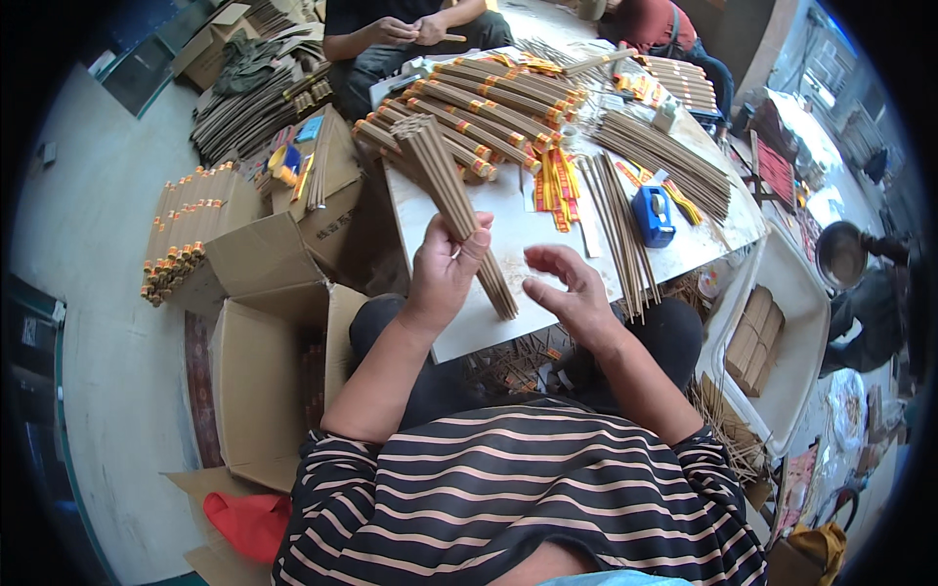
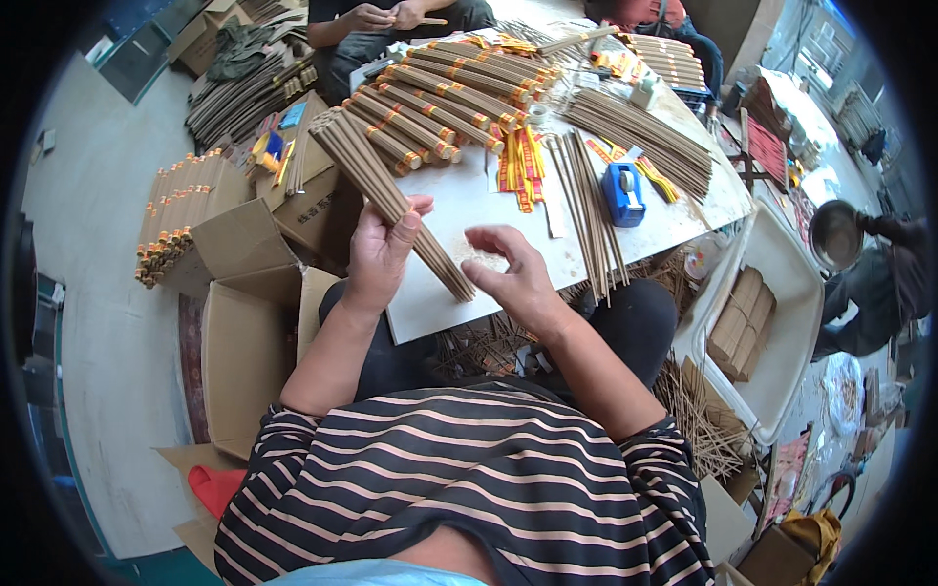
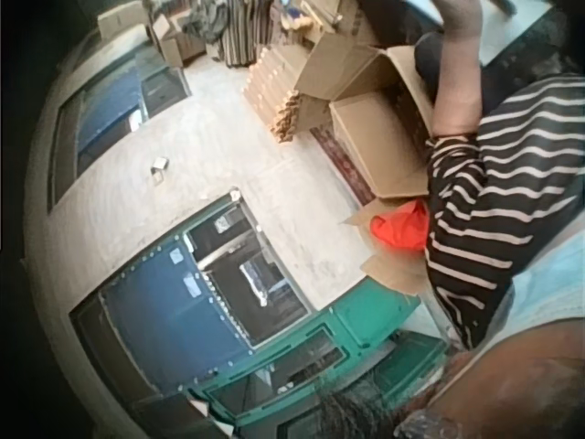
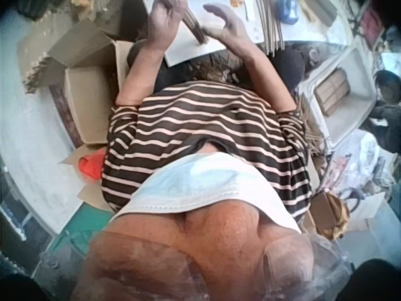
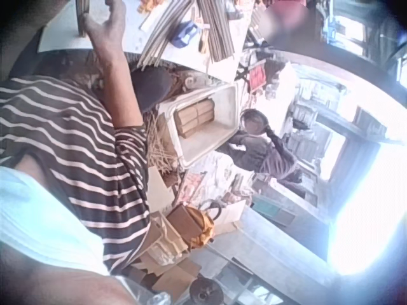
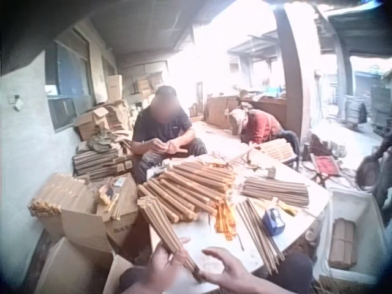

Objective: The person gathers loose incense sticks into bundles, aligns them, and wraps a small paper label around the middle to secure them. They repeat this process for multiple bundles, placing finished bundles into a nearby cardboard box.

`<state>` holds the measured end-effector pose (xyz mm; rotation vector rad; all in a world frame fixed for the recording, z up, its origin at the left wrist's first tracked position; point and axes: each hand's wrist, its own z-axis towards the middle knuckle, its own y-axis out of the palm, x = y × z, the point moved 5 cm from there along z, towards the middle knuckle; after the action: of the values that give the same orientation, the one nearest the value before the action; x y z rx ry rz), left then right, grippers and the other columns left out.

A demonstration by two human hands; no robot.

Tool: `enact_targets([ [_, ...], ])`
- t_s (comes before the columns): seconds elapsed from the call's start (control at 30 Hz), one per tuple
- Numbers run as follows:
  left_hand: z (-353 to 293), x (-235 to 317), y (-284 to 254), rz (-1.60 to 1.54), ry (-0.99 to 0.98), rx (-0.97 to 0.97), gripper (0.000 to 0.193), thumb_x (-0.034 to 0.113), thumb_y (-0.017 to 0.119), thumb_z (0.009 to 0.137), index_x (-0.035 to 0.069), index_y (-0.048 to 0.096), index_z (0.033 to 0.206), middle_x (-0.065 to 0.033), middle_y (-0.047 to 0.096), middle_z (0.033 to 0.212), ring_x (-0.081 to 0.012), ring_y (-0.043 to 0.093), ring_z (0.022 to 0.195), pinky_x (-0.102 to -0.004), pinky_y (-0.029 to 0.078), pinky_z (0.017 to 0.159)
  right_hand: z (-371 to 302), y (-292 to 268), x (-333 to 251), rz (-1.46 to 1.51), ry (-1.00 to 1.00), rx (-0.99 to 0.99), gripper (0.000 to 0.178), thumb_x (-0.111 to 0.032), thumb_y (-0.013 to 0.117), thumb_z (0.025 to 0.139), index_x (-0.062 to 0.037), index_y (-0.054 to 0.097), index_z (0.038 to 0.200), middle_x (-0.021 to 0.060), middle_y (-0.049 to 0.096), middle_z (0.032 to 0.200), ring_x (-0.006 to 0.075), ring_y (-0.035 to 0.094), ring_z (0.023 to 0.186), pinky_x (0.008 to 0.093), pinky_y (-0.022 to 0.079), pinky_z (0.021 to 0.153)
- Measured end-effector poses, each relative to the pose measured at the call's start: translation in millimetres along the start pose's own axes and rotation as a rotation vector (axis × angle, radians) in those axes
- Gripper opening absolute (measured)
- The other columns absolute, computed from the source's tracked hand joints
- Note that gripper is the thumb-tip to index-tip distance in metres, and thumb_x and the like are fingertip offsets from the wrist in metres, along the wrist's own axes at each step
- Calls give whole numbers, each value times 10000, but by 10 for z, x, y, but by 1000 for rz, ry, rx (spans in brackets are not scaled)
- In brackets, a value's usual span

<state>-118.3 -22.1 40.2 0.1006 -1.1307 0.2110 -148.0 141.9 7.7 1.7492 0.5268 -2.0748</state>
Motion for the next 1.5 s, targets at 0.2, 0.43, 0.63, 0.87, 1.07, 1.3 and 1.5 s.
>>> enact_targets([
  [0.2,-13,344,167,-37,75,-46,341,251,578,890,7,483,1110,-83,579,1064,-105,530,914,-251,437,812,272,403,-255,73,-64,-204,456,-162,650,795,14,446,1163,127,563,911,173,532,846,300,438,782],
  [0.43,325,649,-74,-817,-88,-140,183,269,587,874,106,504,863,8,479,631,-95,492,539,-273,446,543,-126,453,-293,31,244,-560,318,-175,673,792,-25,503,1015,19,507,801,98,465,752,252,418,703],
  [0.63,206,609,173,-701,-197,75,206,208,619,854,89,472,771,-8,452,573,-109,450,462,-266,404,450,9,529,-347,-51,237,-280,293,-248,662,802,-5,511,865,73,549,623,156,568,573,291,453,529],
  [0.87,207,699,215,-766,-201,-49,226,206,608,865,102,449,744,8,431,533,-104,441,427,-261,376,408,-105,558,-474,17,173,-289,295,-233,640,828,26,522,904,60,518,710,102,452,683,272,431,632],
  [1.07,293,1013,296,-461,33,40,213,130,671,819,64,470,794,2,483,580,-52,460,458,-197,391,425,104,493,-549,-227,-196,-48,272,-169,637,797,-30,484,974,182,596,811,342,599,772,369,472,683],
  [1.3,448,897,315,-211,133,7,373,84,678,798,16,451,1087,49,491,662,0,459,588,-148,391,539,436,451,-305,-155,-200,-89,373,-112,664,746,-74,457,1054,163,586,848,312,600,792,358,477,723],
  [1.5,486,992,235,-139,140,14,442,100,683,797,-6,429,1143,53,483,694,5,445,649,-147,401,606,522,499,-390,-189,-251,-175,290,-89,655,782,-35,485,1011,91,582,793,139,531,718,307,468,702],
])
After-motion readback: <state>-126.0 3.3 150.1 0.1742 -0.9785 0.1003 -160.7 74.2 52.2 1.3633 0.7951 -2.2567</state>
